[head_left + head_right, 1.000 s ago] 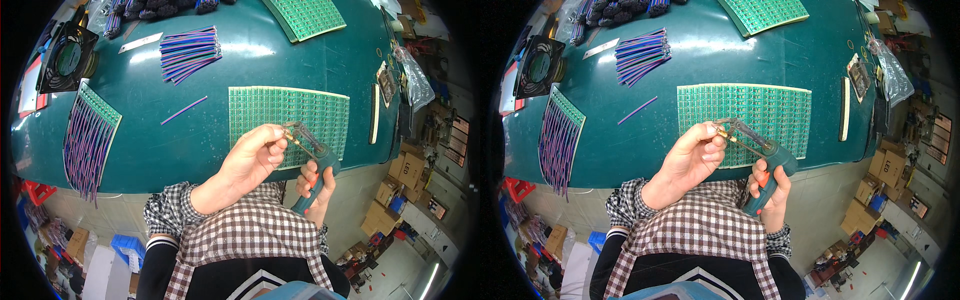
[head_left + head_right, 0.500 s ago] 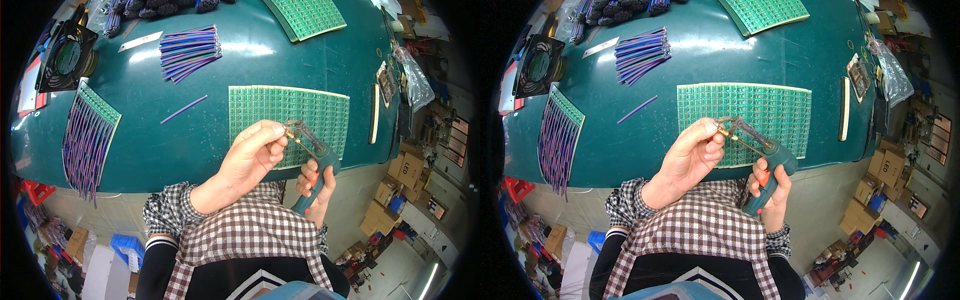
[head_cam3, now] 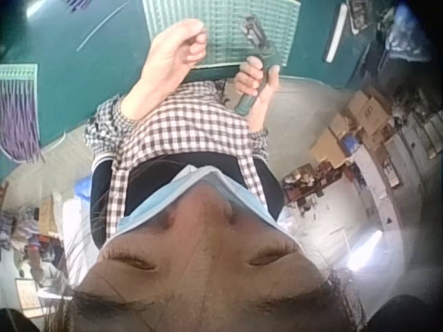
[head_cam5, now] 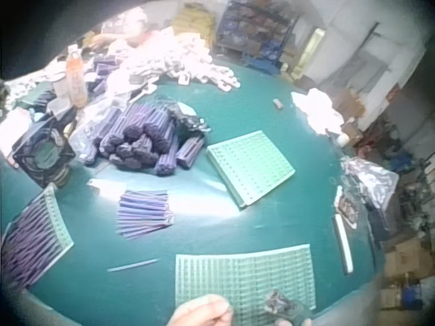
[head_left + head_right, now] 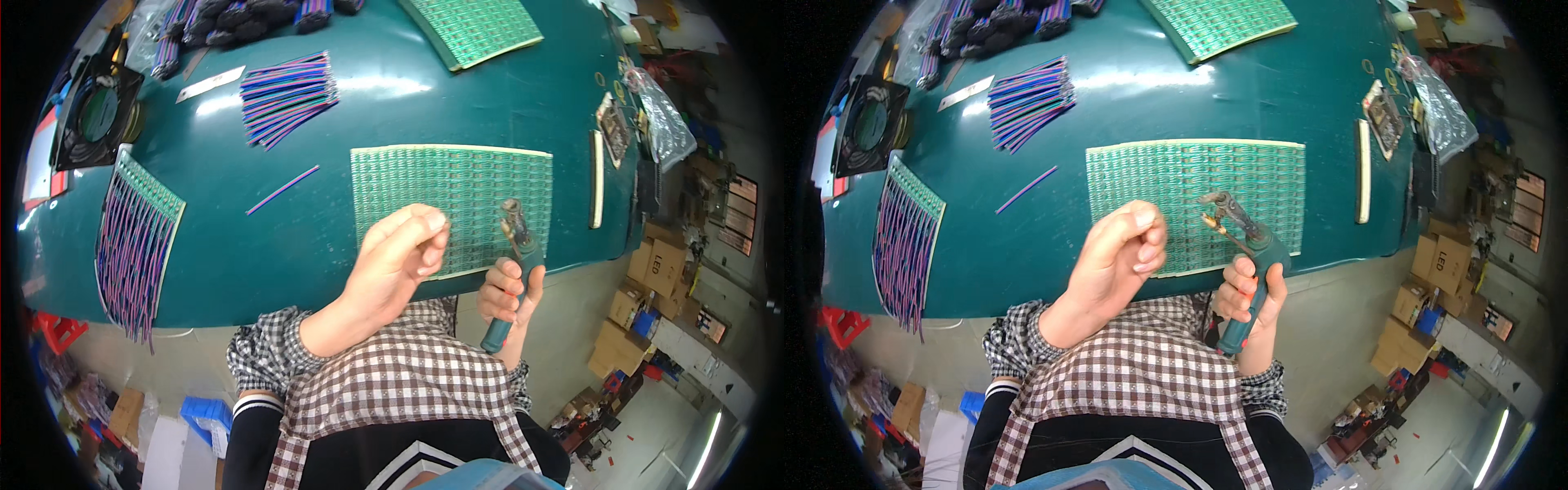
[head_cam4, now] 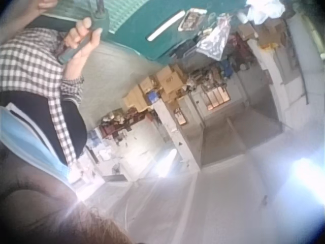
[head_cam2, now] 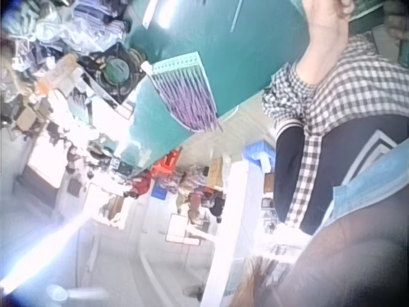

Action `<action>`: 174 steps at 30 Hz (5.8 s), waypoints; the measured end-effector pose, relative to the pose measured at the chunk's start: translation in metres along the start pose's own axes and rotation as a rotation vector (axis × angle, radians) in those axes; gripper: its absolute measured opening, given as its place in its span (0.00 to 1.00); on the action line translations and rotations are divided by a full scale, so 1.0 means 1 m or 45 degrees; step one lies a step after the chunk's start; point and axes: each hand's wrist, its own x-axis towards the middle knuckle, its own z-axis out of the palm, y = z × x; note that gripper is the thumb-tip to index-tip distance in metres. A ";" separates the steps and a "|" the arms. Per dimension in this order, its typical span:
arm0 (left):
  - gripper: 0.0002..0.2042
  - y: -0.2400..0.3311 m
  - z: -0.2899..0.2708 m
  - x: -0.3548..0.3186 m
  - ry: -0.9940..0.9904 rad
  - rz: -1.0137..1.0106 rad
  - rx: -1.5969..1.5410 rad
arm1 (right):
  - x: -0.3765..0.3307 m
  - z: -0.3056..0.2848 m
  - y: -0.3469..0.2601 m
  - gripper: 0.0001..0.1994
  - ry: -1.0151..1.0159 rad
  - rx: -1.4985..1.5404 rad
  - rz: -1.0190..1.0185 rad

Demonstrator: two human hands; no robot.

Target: Soldering bundles of wires to a printed circuit board at a factory workstation.

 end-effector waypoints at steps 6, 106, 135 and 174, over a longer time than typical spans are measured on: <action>0.05 -0.002 0.005 -0.002 -0.057 0.105 0.097 | 0.000 0.002 -0.014 0.20 -0.179 -0.008 0.029; 0.11 0.105 -0.078 -0.053 0.611 1.180 2.222 | 0.021 0.024 0.028 0.25 0.178 -1.381 -0.701; 0.10 0.115 -0.067 -0.011 0.467 0.827 2.405 | 0.027 0.027 0.011 0.25 0.228 -0.525 -0.367; 0.06 0.120 -0.056 -0.008 0.384 0.618 2.368 | 0.021 0.028 0.000 0.21 0.012 0.366 -0.143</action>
